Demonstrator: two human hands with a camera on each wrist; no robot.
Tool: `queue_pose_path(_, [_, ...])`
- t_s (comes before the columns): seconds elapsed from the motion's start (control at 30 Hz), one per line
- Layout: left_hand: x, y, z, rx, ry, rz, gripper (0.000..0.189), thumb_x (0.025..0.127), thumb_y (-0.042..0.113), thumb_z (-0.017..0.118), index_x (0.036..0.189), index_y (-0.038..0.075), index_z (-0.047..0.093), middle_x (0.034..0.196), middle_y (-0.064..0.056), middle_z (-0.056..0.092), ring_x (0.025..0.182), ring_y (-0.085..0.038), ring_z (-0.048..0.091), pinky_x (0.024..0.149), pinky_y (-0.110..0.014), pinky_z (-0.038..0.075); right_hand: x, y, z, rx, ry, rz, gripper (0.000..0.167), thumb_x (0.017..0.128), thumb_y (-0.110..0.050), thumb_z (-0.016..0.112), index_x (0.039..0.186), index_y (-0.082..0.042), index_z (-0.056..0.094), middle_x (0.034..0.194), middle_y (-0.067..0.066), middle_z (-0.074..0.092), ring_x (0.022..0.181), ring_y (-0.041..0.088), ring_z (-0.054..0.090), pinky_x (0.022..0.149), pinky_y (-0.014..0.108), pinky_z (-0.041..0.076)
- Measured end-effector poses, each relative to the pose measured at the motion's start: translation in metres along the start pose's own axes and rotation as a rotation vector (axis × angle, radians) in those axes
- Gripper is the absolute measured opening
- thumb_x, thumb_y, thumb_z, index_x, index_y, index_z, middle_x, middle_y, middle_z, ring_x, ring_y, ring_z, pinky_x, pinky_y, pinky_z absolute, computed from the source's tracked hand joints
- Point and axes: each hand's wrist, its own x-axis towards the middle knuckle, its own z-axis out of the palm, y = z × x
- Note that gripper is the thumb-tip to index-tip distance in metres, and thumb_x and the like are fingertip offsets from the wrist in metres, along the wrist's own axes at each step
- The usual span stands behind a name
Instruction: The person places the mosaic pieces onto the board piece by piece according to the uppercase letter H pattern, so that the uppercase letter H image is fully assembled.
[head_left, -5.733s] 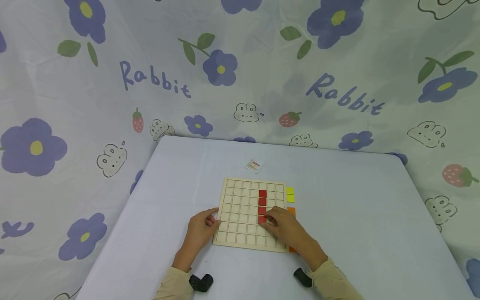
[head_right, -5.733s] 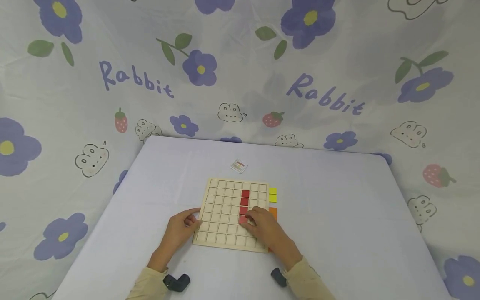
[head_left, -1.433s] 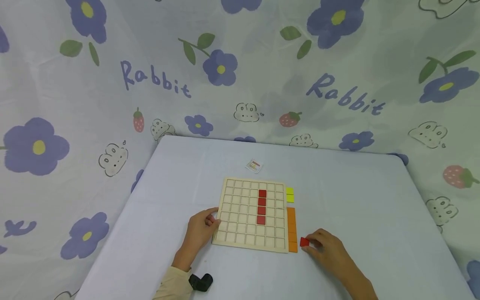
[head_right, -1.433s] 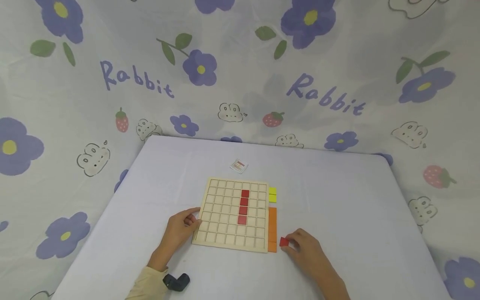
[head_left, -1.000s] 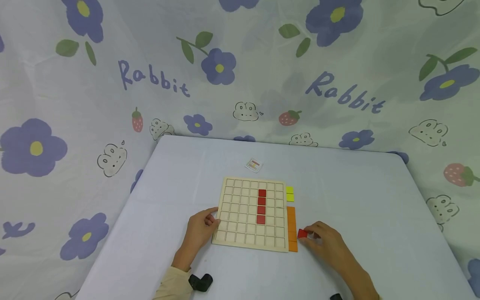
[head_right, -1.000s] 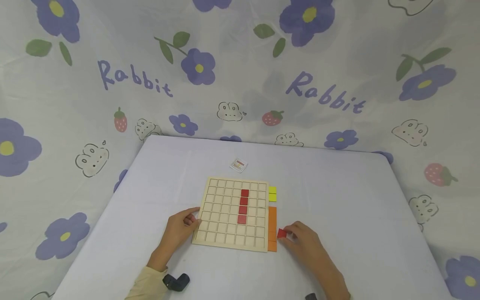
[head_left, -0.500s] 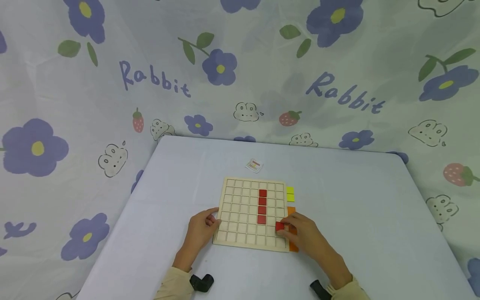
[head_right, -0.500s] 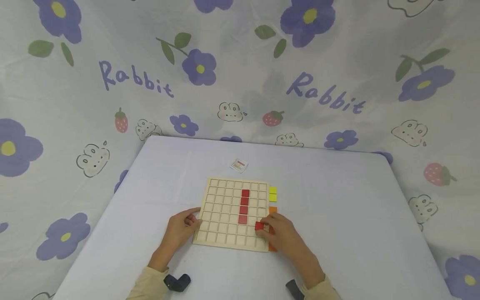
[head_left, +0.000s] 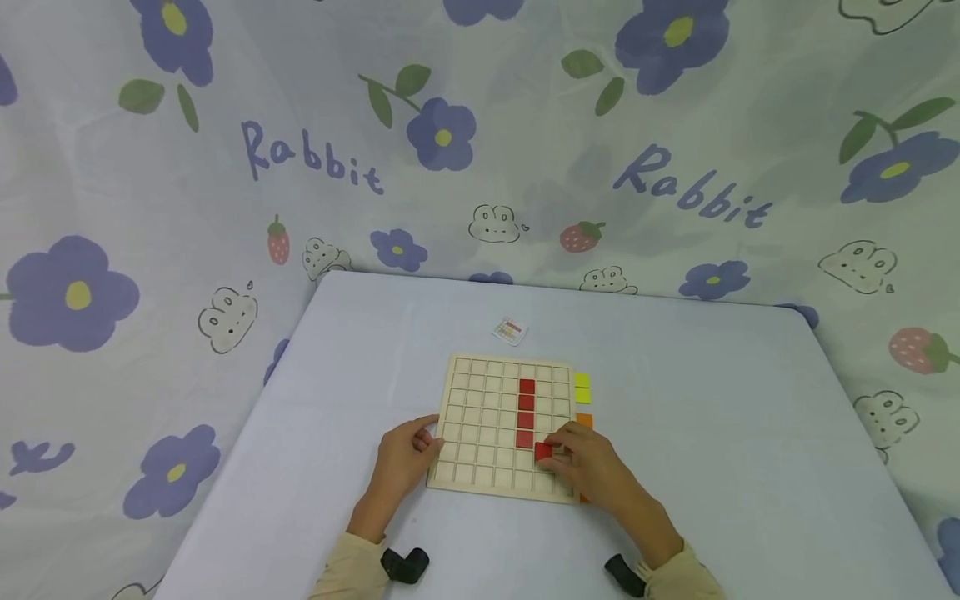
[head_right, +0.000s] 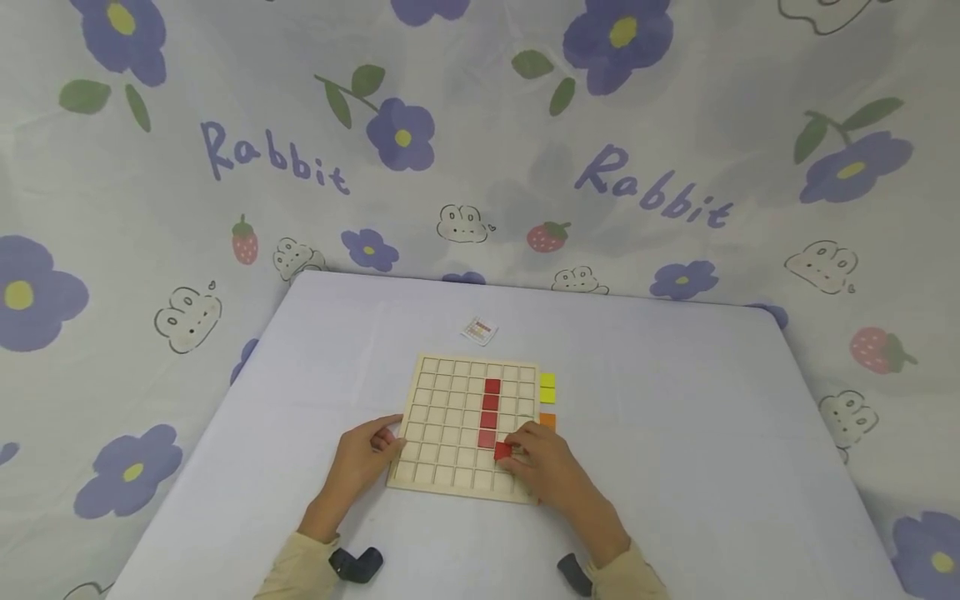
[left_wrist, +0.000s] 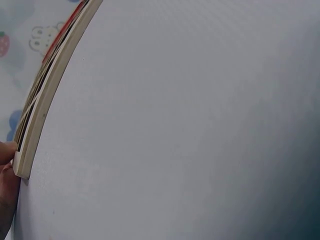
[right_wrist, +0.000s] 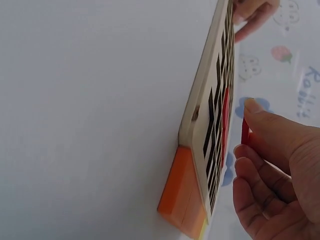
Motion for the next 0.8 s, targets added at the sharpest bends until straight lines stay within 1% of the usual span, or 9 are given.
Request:
queue_pose_path(0.1, [0.0,-0.001,0.0,0.001,-0.002,0.0,0.038,0.087,0.005,0.075,0.124,0.002,0.07,0.081,-0.004,0.065,0.07,-0.009,0.056,0.059,-0.017,0.045,0.002,-0.003,0.005,-0.009,-0.002,0.001,0.027,0.076,-0.02,0.088,0.098,-0.013,0.076,0.092,-0.007,0.068,0.078,0.003,0.056,0.068,0.018,0.051])
queue_pose_path(0.23, [0.0,-0.002,0.0,0.0,-0.001,0.012,0.038,0.087,0.005,0.075,0.124,0.002,0.07,0.081,-0.004,0.065,0.07,-0.008,0.055,0.059,-0.018,0.044,0.005,-0.007,0.011,-0.035,-0.042,0.039,0.025,0.078,-0.023,0.086,0.098,-0.012,0.076,0.093,-0.006,0.068,0.08,0.005,0.057,0.072,0.02,0.053])
queue_pose_path(0.43, [0.0,-0.003,0.001,-0.002,0.012,0.009,0.038,0.086,0.006,0.076,0.124,0.004,0.071,0.08,-0.003,0.064,0.069,-0.007,0.055,0.059,-0.017,0.045,0.008,-0.01,0.017,-0.064,-0.09,0.066,0.027,0.081,-0.027,0.084,0.102,-0.012,0.076,0.093,-0.007,0.067,0.078,0.002,0.05,0.068,0.018,0.046])
queue_pose_path(0.6, [0.0,-0.004,0.002,-0.004,0.015,0.007,0.038,0.086,0.006,0.077,0.124,0.004,0.071,0.08,-0.003,0.064,0.069,-0.007,0.055,0.059,-0.017,0.045,0.009,-0.014,0.019,-0.068,-0.103,0.093,0.026,0.081,-0.027,0.084,0.101,-0.013,0.075,0.094,-0.007,0.066,0.078,0.002,0.048,0.067,0.017,0.044])
queue_pose_path(0.8, [0.0,-0.003,0.002,-0.006,0.001,0.013,0.039,0.086,0.005,0.076,0.125,0.002,0.07,0.081,-0.004,0.064,0.07,-0.008,0.055,0.058,-0.018,0.044,0.011,-0.019,0.019,-0.062,-0.114,0.109,0.026,0.081,-0.025,0.085,0.1,-0.011,0.075,0.092,-0.006,0.064,0.076,0.002,0.047,0.065,0.017,0.042])
